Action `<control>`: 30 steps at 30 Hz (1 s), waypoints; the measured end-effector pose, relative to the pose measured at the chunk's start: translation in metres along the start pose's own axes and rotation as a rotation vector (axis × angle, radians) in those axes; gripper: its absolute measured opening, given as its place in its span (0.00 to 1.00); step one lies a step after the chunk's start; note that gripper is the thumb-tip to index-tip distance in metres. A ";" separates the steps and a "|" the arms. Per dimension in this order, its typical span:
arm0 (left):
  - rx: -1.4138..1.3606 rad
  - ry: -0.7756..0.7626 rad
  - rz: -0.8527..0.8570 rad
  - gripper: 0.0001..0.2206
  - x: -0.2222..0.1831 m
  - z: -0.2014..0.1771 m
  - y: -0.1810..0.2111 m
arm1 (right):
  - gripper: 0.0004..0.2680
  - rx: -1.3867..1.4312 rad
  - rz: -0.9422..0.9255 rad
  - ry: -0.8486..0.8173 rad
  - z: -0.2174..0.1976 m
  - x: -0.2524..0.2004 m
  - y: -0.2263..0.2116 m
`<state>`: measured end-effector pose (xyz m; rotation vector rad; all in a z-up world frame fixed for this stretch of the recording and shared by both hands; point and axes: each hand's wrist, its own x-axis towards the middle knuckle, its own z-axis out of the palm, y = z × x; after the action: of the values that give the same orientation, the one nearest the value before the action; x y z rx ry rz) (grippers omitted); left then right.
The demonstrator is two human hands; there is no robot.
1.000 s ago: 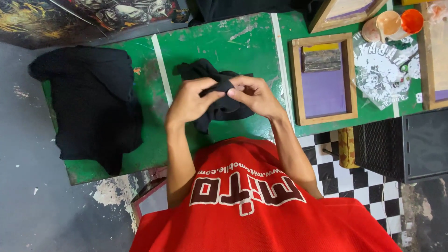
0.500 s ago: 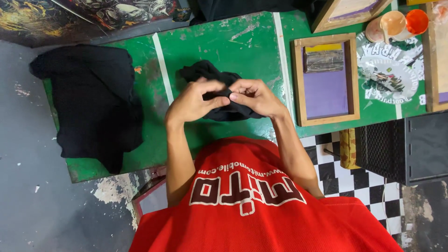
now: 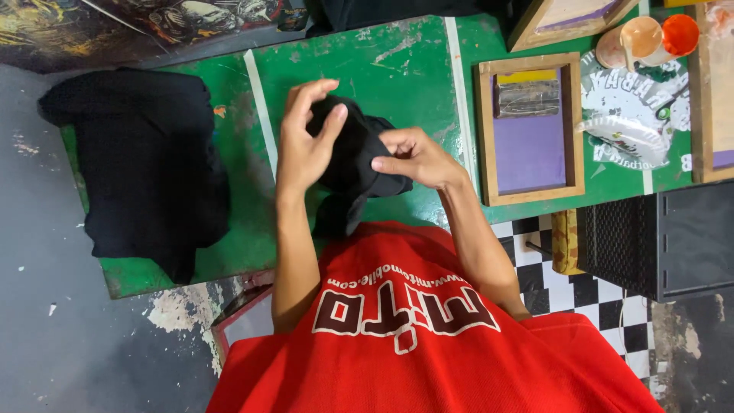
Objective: Preparing a t-shirt on a printing board and applying ink using a screen and squeegee
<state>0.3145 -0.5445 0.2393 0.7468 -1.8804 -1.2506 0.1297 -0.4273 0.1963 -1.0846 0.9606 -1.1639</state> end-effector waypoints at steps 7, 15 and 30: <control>0.152 0.023 -0.147 0.21 -0.037 0.023 0.010 | 0.28 0.188 -0.050 0.125 0.007 0.005 0.003; 0.400 -0.091 -0.214 0.20 -0.051 0.011 -0.012 | 0.31 0.128 -0.084 0.235 0.007 0.001 -0.023; 0.549 -0.533 -0.370 0.18 -0.040 0.003 -0.027 | 0.08 -0.753 -0.189 0.716 -0.003 0.001 -0.043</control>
<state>0.3358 -0.5209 0.2030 1.1746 -2.6738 -1.2417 0.1175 -0.4311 0.2375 -1.3836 1.9979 -1.4213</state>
